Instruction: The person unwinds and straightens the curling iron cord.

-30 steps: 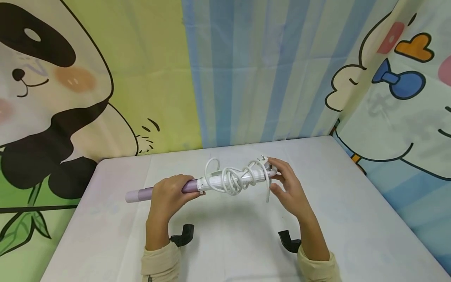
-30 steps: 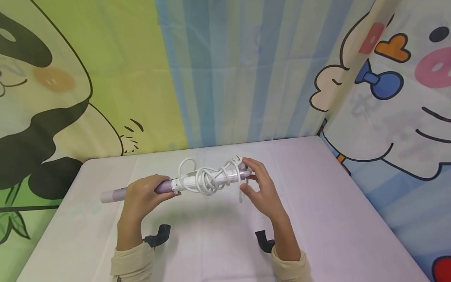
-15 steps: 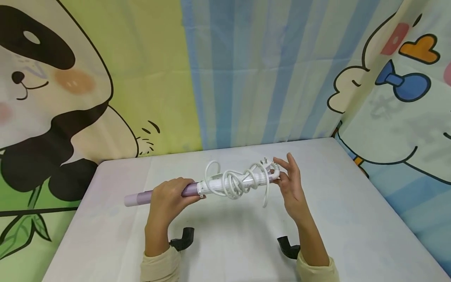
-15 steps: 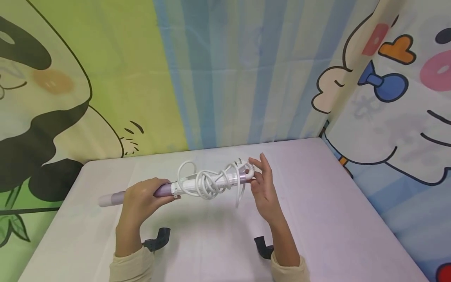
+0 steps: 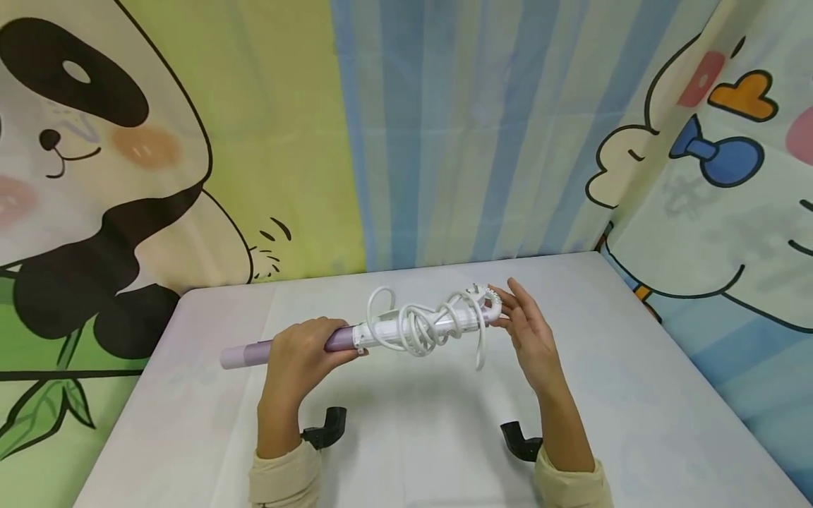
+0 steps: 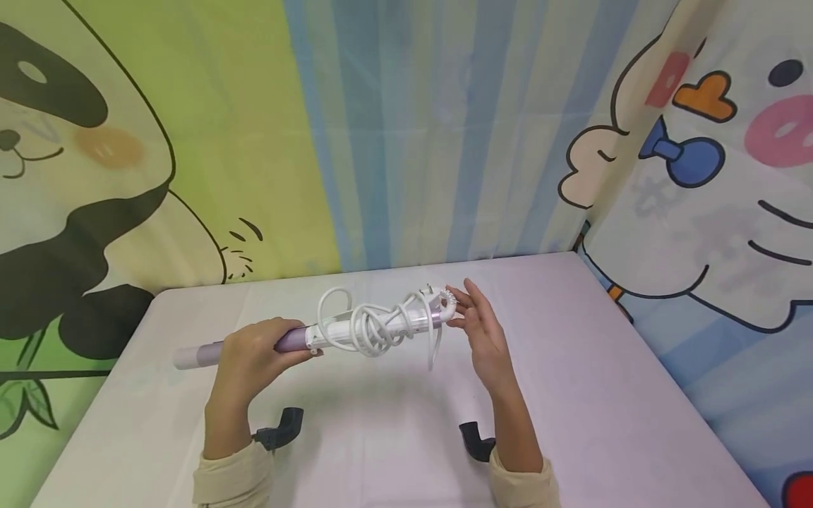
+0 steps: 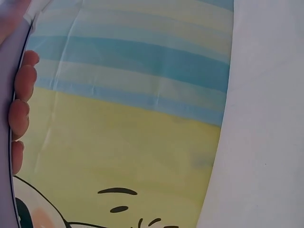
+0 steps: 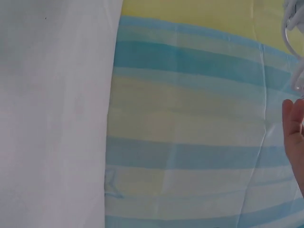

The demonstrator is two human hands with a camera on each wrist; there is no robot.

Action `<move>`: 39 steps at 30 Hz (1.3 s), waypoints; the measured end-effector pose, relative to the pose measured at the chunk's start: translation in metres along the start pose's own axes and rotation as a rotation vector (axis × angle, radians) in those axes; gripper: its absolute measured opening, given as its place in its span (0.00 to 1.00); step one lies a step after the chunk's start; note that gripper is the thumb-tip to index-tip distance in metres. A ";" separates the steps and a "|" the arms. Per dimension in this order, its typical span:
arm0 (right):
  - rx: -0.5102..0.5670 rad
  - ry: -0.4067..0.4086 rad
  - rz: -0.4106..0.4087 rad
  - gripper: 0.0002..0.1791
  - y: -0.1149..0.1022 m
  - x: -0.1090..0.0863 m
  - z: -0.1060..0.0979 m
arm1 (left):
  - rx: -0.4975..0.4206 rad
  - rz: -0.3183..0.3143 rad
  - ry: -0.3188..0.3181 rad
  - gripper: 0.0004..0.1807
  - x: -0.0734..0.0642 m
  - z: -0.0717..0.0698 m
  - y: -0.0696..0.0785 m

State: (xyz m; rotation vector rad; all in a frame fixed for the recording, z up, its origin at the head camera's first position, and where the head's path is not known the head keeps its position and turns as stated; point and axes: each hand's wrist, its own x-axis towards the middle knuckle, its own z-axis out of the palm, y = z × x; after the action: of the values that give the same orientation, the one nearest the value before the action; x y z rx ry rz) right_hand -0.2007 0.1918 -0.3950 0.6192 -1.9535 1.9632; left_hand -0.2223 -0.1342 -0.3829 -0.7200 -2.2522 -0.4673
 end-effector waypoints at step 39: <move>-0.236 -0.060 0.313 0.19 0.014 -0.006 0.014 | -0.019 0.015 -0.048 0.24 -0.006 0.010 -0.008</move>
State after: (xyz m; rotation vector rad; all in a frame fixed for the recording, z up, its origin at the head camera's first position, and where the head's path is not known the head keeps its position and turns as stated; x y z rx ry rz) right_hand -0.2017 0.1775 -0.4107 0.3308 -2.3960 1.8535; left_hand -0.2293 -0.1374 -0.3954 -0.7647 -2.2881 -0.4699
